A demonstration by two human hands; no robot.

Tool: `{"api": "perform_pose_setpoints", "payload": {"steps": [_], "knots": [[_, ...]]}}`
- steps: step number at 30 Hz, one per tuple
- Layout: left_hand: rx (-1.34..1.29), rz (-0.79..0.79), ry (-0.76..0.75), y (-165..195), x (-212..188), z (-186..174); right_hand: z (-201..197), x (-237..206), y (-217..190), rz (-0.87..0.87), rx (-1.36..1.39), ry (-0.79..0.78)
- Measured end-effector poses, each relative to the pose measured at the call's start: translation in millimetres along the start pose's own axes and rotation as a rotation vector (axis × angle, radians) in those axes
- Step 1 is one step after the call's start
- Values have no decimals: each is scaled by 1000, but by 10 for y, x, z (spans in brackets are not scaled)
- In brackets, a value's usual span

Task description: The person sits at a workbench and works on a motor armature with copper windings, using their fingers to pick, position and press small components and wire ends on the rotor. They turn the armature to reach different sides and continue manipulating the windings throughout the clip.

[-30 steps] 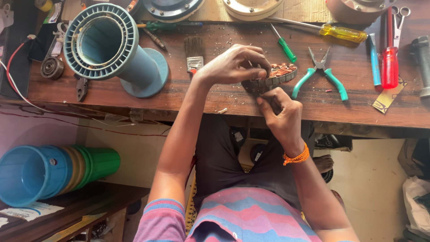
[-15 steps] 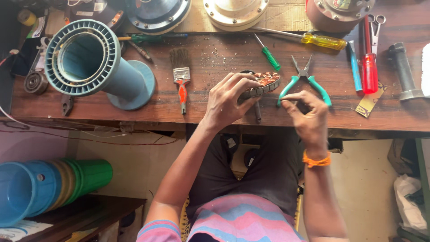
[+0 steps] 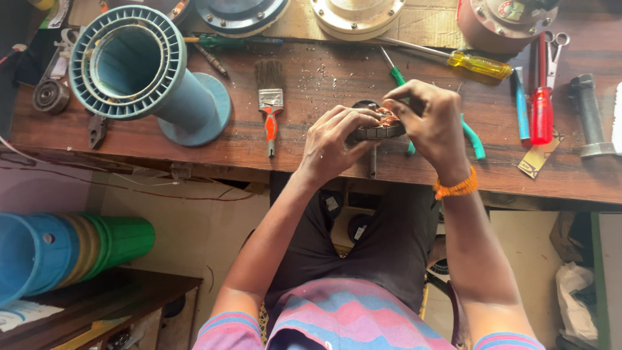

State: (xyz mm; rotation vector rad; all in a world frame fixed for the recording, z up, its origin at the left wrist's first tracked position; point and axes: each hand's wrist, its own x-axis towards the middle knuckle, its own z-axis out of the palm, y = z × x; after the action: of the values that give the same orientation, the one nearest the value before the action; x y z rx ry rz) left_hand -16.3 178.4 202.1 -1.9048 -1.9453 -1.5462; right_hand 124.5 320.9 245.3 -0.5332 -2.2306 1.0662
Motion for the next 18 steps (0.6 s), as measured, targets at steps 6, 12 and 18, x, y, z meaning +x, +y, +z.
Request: {"api": "perform_pose_setpoints", "payload": {"steps": [6,12,18], "knots": [[-350,-401,-13,-7,205,-8,64,162,52,-24,-61,0],[-528,-513,-404,-317,475,-14,79,31,-133,-106,-146,58],[-568,-72,-592,-670,527,-260,296,-498,-320,-110,-250,77]]}}
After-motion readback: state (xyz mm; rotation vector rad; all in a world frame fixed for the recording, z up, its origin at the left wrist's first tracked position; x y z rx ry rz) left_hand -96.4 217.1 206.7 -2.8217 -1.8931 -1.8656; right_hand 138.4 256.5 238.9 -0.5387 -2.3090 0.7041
